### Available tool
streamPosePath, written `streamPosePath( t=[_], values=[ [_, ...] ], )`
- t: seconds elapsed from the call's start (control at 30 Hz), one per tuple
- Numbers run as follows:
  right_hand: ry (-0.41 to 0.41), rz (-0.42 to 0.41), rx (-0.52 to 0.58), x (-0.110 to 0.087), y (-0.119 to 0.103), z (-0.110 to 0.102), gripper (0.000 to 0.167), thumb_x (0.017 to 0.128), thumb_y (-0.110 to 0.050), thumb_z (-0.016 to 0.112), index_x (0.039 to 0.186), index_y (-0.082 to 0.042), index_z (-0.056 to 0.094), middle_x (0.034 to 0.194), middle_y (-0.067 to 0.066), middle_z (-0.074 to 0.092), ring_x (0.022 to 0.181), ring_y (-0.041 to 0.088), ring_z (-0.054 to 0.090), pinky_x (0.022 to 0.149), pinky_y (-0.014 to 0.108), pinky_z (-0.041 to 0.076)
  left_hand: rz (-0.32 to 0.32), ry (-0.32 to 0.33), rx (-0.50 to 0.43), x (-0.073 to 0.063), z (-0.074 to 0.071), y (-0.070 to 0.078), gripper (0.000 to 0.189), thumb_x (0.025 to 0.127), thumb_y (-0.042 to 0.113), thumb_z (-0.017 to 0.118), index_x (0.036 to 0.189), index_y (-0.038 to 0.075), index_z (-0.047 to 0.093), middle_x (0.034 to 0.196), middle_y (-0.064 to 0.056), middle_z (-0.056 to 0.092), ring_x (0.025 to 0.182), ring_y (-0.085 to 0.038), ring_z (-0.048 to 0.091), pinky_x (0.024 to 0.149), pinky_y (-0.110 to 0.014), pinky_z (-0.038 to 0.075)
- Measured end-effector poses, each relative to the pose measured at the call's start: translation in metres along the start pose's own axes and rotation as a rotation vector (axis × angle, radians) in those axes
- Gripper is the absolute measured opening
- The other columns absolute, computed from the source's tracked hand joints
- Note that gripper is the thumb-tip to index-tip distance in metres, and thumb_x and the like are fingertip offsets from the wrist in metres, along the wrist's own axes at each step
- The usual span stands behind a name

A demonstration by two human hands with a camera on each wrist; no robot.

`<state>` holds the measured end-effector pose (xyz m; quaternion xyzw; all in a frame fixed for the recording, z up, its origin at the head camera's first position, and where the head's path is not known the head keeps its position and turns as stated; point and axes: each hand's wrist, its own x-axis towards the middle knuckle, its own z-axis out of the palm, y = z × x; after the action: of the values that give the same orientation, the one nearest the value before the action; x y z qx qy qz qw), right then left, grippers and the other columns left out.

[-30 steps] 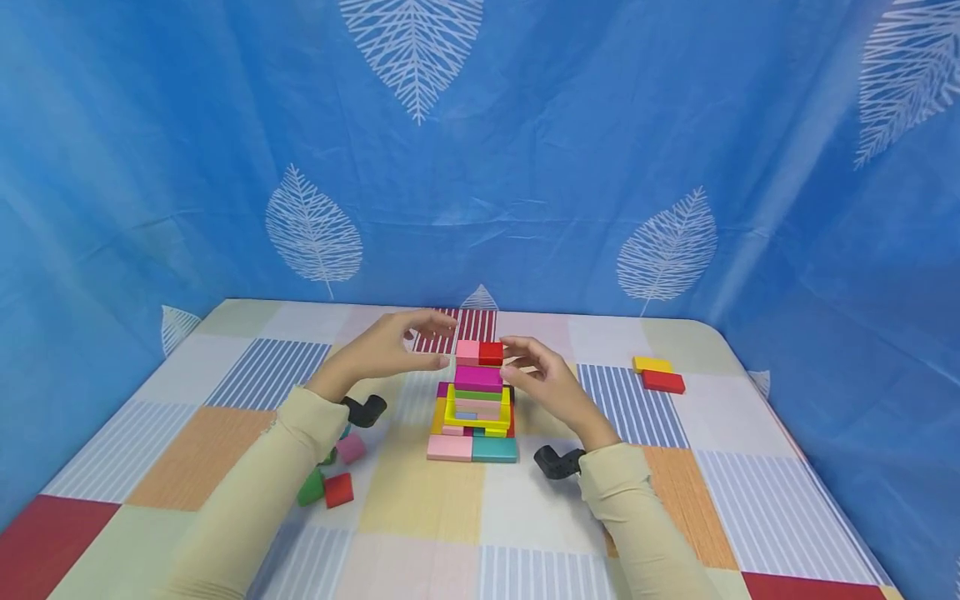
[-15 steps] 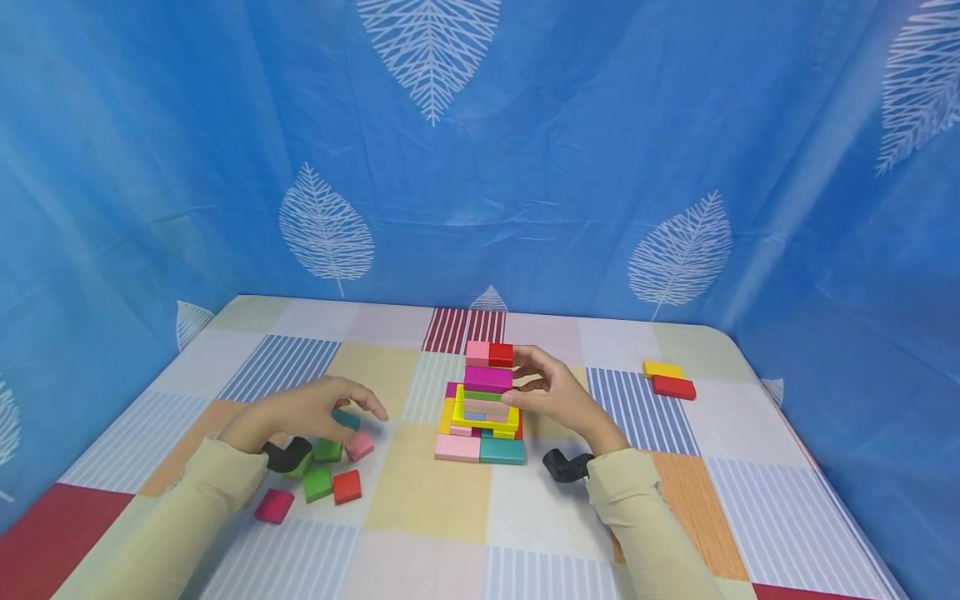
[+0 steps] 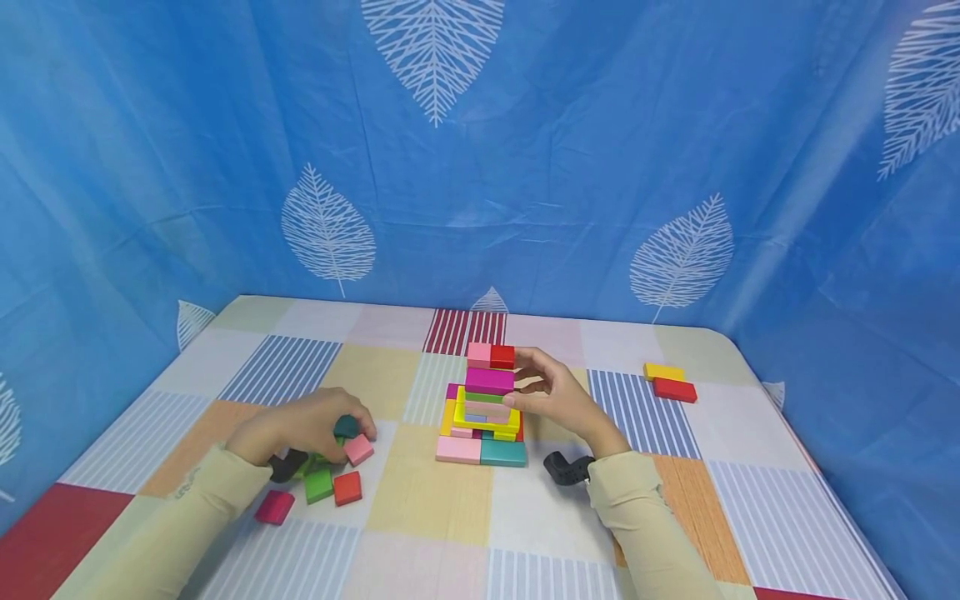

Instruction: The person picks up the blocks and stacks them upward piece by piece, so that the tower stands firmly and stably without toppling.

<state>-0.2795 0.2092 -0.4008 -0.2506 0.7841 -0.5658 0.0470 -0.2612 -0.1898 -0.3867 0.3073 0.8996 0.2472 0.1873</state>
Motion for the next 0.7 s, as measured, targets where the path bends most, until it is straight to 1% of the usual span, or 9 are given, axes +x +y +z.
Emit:
streamPosePath(
  t=[0.13, 0.23, 0.3, 0.37, 0.43, 0.53, 0.6, 0.7],
  values=[
    [-0.003, 0.001, 0.005, 0.0, 0.001, 0.0, 0.064, 0.095, -0.011, 0.08, 0.15, 0.006, 0.052, 0.136, 0.026, 0.063, 0.119, 0.025, 0.061, 0.101, 0.03, 0.055, 0.002, 0.023, 0.047, 0.002, 0.002, 0.001, 0.031, 0.075, 0.001, 0.091, 0.093, 0.024, 0.079, 0.099, 0.013, 0.07, 0.099, -0.013, 0.054, 0.094, -0.045, 0.044],
    [-0.005, -0.003, 0.006, 0.0, 0.001, 0.001, 0.063, 0.095, -0.011, 0.08, 0.149, 0.007, 0.052, 0.136, 0.026, 0.064, 0.118, 0.025, 0.062, 0.1, 0.028, 0.055, 0.027, 0.048, 0.02, 0.006, 0.002, 0.003, 0.025, 0.078, 0.007, 0.091, 0.097, 0.021, 0.079, 0.098, 0.013, 0.071, 0.099, -0.014, 0.06, 0.097, -0.047, 0.047],
    [-0.003, -0.007, 0.004, 0.0, 0.001, 0.001, 0.063, 0.095, -0.011, 0.08, 0.149, 0.007, 0.052, 0.136, 0.026, 0.064, 0.118, 0.025, 0.062, 0.101, 0.028, 0.055, 0.052, 0.074, -0.017, 0.009, 0.002, 0.005, 0.024, 0.082, 0.009, 0.09, 0.102, 0.018, 0.08, 0.101, 0.011, 0.073, 0.101, -0.017, 0.064, 0.096, -0.046, 0.052],
    [-0.003, -0.007, 0.001, 0.0, 0.001, 0.001, 0.063, 0.095, -0.011, 0.08, 0.149, 0.007, 0.052, 0.136, 0.026, 0.064, 0.118, 0.025, 0.062, 0.101, 0.028, 0.055, 0.085, 0.116, -0.05, 0.014, 0.001, 0.009, 0.024, 0.085, 0.01, 0.089, 0.107, 0.014, 0.08, 0.104, 0.008, 0.074, 0.103, -0.02, 0.065, 0.092, -0.045, 0.057],
    [-0.001, -0.006, -0.001, 0.0, 0.001, 0.001, 0.064, 0.095, -0.011, 0.08, 0.149, 0.007, 0.052, 0.136, 0.026, 0.064, 0.118, 0.026, 0.062, 0.101, 0.029, 0.055, 0.126, 0.169, -0.066, 0.019, -0.001, 0.015, 0.026, 0.088, 0.009, 0.087, 0.112, 0.011, 0.081, 0.107, 0.006, 0.075, 0.103, -0.021, 0.066, 0.094, -0.044, 0.058],
    [-0.001, -0.003, -0.003, 0.0, 0.0, 0.001, 0.064, 0.095, -0.011, 0.08, 0.15, 0.007, 0.052, 0.137, 0.026, 0.064, 0.118, 0.028, 0.062, 0.102, 0.03, 0.055, 0.186, 0.252, -0.098, 0.027, -0.002, 0.027, 0.031, 0.09, 0.009, 0.086, 0.12, 0.005, 0.079, 0.111, 0.0, 0.076, 0.097, -0.018, 0.068, 0.091, -0.038, 0.061],
    [0.001, -0.002, -0.004, 0.0, 0.0, 0.0, 0.064, 0.095, -0.011, 0.08, 0.149, 0.007, 0.052, 0.137, 0.026, 0.063, 0.118, 0.029, 0.062, 0.102, 0.03, 0.055, 0.205, 0.295, -0.149, 0.032, -0.002, 0.036, 0.035, 0.091, 0.009, 0.087, 0.123, 0.002, 0.078, 0.113, -0.004, 0.077, 0.094, -0.016, 0.07, 0.089, -0.035, 0.062],
    [0.002, -0.003, -0.003, 0.0, 0.001, 0.0, 0.063, 0.095, -0.01, 0.08, 0.149, 0.007, 0.052, 0.137, 0.026, 0.063, 0.118, 0.029, 0.062, 0.101, 0.03, 0.055, 0.202, 0.365, -0.241, 0.039, -0.001, 0.049, 0.038, 0.09, 0.009, 0.089, 0.124, 0.0, 0.076, 0.114, -0.008, 0.077, 0.091, -0.015, 0.072, 0.087, -0.033, 0.064]
  ],
)
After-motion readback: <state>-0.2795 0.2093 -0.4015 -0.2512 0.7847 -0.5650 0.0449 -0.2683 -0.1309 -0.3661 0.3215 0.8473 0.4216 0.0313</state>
